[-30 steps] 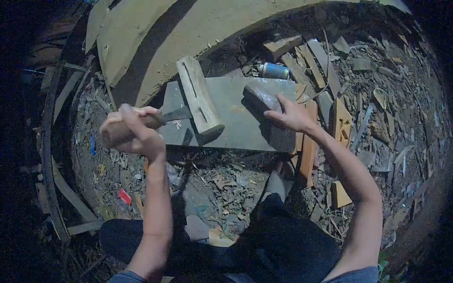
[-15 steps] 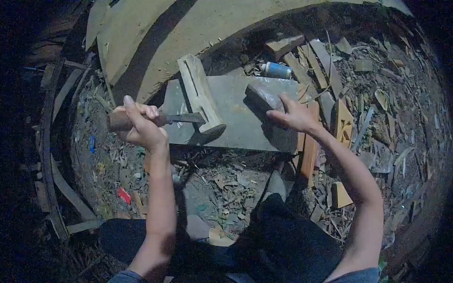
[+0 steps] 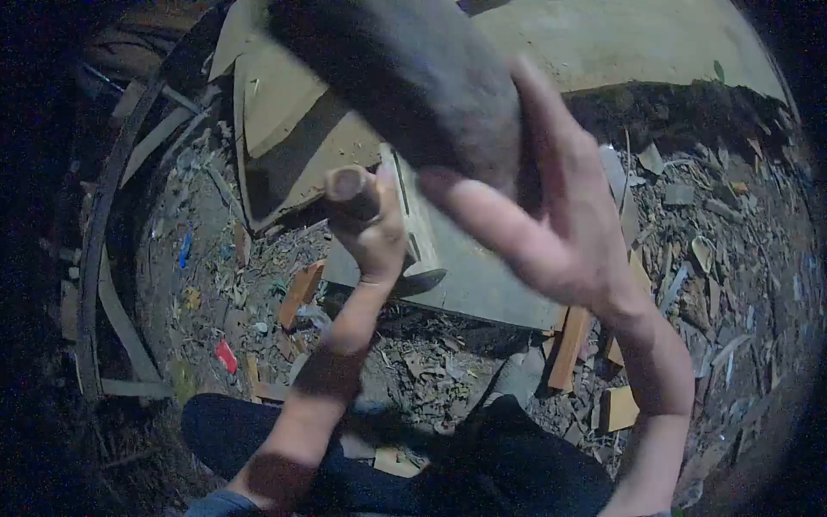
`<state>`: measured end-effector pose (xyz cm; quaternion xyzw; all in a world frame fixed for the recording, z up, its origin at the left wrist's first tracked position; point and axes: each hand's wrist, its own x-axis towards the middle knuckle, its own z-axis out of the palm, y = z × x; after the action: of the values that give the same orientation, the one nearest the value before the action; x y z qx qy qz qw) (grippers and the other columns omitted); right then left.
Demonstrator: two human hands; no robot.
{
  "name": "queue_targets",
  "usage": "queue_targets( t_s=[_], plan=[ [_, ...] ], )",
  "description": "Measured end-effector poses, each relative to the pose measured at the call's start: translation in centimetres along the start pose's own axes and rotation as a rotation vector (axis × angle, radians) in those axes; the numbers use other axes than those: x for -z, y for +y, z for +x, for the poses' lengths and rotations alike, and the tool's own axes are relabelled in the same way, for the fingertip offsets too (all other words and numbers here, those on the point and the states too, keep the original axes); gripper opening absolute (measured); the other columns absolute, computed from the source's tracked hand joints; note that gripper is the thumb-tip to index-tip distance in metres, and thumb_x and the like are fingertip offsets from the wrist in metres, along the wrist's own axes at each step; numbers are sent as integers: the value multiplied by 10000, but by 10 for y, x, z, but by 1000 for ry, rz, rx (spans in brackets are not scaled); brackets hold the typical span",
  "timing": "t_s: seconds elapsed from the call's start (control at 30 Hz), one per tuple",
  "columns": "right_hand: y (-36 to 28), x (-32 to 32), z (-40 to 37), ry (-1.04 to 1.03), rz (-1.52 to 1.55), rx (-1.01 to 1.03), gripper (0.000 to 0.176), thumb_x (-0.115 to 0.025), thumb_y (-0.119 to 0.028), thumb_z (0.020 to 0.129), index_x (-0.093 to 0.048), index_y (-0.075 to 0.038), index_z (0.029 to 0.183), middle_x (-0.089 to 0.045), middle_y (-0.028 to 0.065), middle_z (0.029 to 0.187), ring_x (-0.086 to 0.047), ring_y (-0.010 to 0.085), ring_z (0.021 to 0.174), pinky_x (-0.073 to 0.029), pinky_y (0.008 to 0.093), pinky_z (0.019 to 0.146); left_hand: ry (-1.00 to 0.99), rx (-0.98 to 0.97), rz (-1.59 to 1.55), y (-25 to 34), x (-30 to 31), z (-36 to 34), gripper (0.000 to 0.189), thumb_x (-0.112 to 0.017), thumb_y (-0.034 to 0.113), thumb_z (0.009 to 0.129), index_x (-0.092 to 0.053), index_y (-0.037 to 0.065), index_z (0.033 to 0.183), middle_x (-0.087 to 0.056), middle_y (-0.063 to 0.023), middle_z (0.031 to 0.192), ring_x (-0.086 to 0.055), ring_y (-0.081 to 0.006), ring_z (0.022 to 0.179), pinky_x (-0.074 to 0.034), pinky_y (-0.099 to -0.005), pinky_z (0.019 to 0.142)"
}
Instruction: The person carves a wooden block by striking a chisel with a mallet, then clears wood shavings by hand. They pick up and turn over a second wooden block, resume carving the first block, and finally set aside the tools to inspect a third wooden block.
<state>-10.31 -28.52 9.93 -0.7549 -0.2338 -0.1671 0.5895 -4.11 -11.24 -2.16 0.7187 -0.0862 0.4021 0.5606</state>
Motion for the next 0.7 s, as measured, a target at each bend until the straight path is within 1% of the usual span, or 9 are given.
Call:
queue_targets(
  t_s=[0.07, 0.17, 0.23, 0.27, 0.33, 0.43, 0.53, 0.6, 0.7],
  plan=[
    [-10, -8, -5, 79, -94, 160, 697, -640, -292, 765, -384, 27, 1329, -594, 210, 1108, -607, 259, 998, -475, 370, 864, -32, -160, 91, 0, -3, -9, 209, -684, 102, 780, -497, 61, 864, -573, -99, 719, -607, -274, 619, -464, -341, 567],
    [-9, -11, -5, -354, -819, -72, 583, -674, -312, 736, -470, -22, 1199, -541, 191, 634, -609, 340, 582, -463, 399, 580, -135, -226, 108, 8, 0, -6, 204, -629, 31, 723, -537, 51, 903, -600, -134, 741, -620, -345, 683, -478, -397, 610],
    [-22, 2, -3, -333, -755, -103, 589, -673, -303, 737, -465, -9, 1203, -570, 185, 696, -625, 314, 644, -474, 382, 622, -170, -203, -92, 1, -4, -10, 260, -612, 30, 708, -572, 53, 964, -608, -134, 758, -625, -340, 729, -482, -422, 652],
    [-28, 8, -5, -324, -681, -138, 595, -673, -294, 737, -460, 3, 1206, -599, 179, 759, -640, 288, 706, -485, 365, 664, -226, -412, 243, -9, 0, -9, 270, -649, 72, 706, -575, 48, 964, -620, -139, 776, -634, -318, 775, -495, -417, 666],
    [-32, 6, -14, -59, -112, -6, 603, -658, -185, 755, -419, 55, 1255, -573, 159, 1096, -552, 198, 1012, -440, 332, 889, -135, -215, 42, 7, -1, -18, 318, -698, 168, 740, -573, 44, 1005, -618, -155, 828, -622, -329, 801, -497, -423, 700],
    [4, -4, -17, -151, -423, 41, 589, -653, -274, 785, -443, 48, 1232, -588, 161, 926, -586, 215, 856, -462, 334, 773, -304, -450, 235, -13, -2, -18, 368, -715, 265, 792, -561, 49, 1048, -616, -147, 849, -621, -327, 796, -492, -435, 726],
    [25, -9, -19, -179, -246, -302, 502, -646, -434, 816, -539, 4, 1038, -613, 106, 717, -614, 182, 671, -477, 325, 615, 46, 747, -1268, -6, 1, -18, 309, -687, 287, 854, -579, 55, 1027, -609, -46, 782, -615, -251, 768, -498, -413, 725],
    [42, -7, -30, -163, -188, -382, 532, -638, -457, 822, -529, 8, 1057, -599, 96, 686, -606, 159, 660, -465, 313, 584, -21, -42, -104, -22, 16, -5, 179, -666, 195, 873, -548, 78, 941, -574, -22, 728, -572, -178, 637, -502, -340, 625],
    [92, -4, -46, -170, -183, -571, 597, -613, -511, 830, -521, 20, 1086, -607, 114, 774, -604, 158, 671, -464, 313, 570, 29, 381, -456, -19, 49, 19, 200, -637, 126, 891, -448, 111, 828, -515, -14, 641, -476, -89, 507, -441, -271, 486]
  ],
)
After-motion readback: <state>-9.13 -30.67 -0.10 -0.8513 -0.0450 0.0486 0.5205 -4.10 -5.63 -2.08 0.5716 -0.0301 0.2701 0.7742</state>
